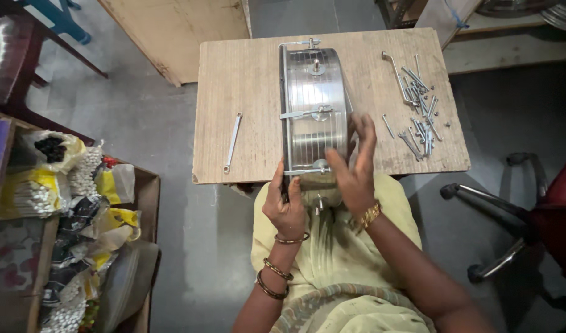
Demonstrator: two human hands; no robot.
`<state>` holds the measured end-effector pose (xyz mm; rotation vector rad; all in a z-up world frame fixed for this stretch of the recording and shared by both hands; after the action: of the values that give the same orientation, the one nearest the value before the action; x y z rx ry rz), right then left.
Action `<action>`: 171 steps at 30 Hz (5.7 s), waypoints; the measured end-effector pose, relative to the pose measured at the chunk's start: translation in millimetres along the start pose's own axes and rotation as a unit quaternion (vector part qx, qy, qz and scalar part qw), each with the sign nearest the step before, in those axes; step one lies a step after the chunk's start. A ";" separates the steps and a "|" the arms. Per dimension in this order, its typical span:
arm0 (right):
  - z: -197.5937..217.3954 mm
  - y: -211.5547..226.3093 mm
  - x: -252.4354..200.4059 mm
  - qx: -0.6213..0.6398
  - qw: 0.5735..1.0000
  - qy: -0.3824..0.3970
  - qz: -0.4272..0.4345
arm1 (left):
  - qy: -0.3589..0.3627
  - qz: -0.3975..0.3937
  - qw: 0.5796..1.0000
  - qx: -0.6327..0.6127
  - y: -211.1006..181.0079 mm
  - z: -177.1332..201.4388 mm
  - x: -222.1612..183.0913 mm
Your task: The person places a decorative drum head onto a metal drum frame, inserts several metal tension rods into the rim, and uses a drum key to tighten the rods around the circumference of the instrument.
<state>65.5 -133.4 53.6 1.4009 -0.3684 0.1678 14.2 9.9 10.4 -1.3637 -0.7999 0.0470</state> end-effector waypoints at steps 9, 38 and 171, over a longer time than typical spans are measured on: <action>13.0 8.6 -12.9 0.062 0.995 0.056 0.063 | -0.004 0.023 0.999 -0.033 3.7 -1.4 -1.7; 20.5 10.8 -18.9 -0.152 0.963 0.048 0.219 | 0.006 0.008 1.000 -0.022 12.4 -2.1 -7.0; 42.9 -21.4 -12.7 -0.149 0.946 -0.005 0.288 | 0.230 -0.024 0.939 0.255 -23.1 -70.8 166.7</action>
<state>54.2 -177.8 34.6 0.9649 -0.7761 0.5610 165.8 22.6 111.4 -0.8130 -0.3822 -0.0963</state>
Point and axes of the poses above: each hand's wrist, its own x-axis towards the middle knuckle, its own z-axis out of the back of the hand, y = z × x, the point moved 2 cm from there along x, towards the middle knuckle
